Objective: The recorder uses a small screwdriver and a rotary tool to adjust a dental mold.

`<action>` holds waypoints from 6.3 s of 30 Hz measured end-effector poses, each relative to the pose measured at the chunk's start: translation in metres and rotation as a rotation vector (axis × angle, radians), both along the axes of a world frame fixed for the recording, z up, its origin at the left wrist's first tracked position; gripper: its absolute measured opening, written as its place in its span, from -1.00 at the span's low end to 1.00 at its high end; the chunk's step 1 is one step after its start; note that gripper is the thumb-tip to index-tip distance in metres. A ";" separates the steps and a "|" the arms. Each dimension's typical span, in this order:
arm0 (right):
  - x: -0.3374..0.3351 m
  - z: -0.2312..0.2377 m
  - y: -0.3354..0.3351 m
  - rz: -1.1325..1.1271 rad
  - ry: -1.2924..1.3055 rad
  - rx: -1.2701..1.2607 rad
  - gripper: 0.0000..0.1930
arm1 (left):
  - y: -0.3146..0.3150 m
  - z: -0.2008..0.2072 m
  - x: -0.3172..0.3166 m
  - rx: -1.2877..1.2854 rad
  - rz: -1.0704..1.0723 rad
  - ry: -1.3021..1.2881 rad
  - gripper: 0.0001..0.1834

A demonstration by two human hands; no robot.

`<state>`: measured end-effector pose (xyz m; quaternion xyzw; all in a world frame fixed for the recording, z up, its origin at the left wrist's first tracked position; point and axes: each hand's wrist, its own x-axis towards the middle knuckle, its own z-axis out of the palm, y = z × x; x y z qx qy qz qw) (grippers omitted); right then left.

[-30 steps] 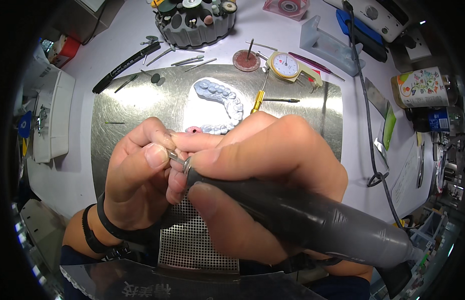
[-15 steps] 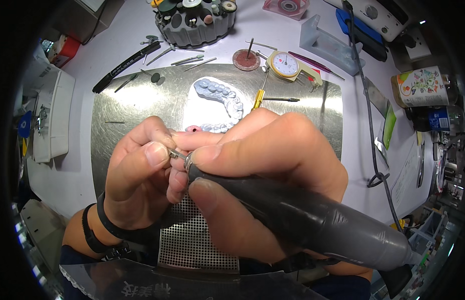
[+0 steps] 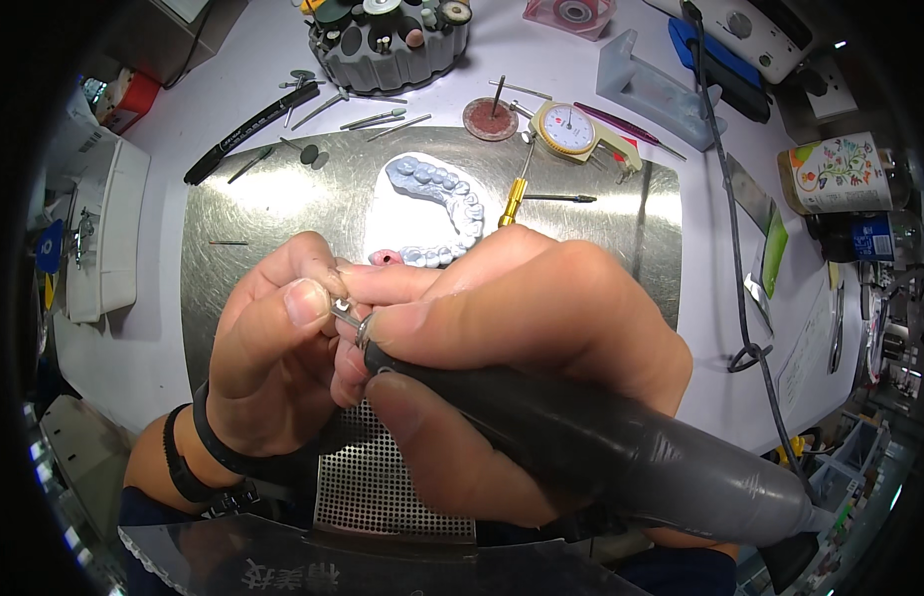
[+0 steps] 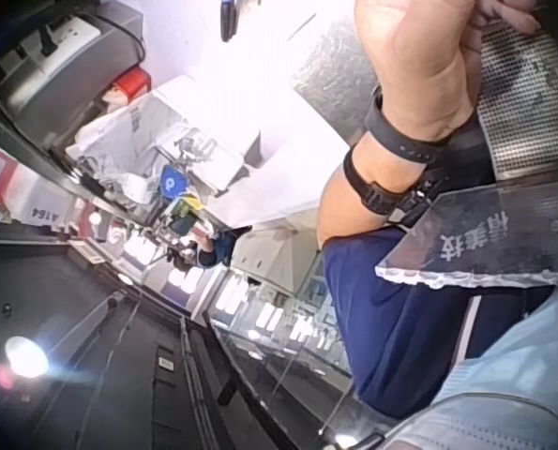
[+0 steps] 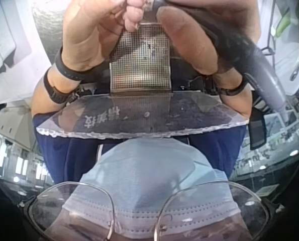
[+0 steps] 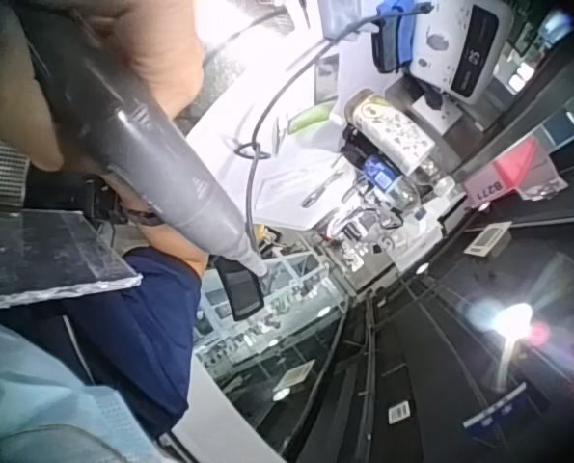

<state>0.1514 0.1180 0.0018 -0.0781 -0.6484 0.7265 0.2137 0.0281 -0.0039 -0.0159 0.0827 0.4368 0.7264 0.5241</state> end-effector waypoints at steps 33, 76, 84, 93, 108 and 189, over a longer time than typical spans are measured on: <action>0.001 0.001 0.002 0.014 -0.040 -0.017 -0.74 | -0.001 0.009 -0.005 -0.042 -0.027 -0.174 -0.82; 0.000 -0.001 0.001 0.007 0.006 0.023 -0.74 | -0.001 0.006 -0.002 -0.052 -0.025 -0.061 -0.80; -0.001 -0.002 0.002 0.062 0.033 0.049 -0.73 | -0.003 0.008 -0.003 -0.035 -0.028 -0.050 -0.81; -0.002 -0.002 -0.002 -0.034 -0.005 -0.030 -0.73 | -0.002 0.007 -0.004 -0.032 -0.037 -0.068 -0.82; 0.000 -0.001 0.000 0.033 0.014 0.029 -0.73 | -0.002 0.007 -0.003 -0.018 -0.039 -0.054 -0.83; -0.001 -0.004 -0.003 -0.007 0.032 0.049 -0.75 | -0.001 0.008 -0.002 0.004 -0.037 -0.037 -0.84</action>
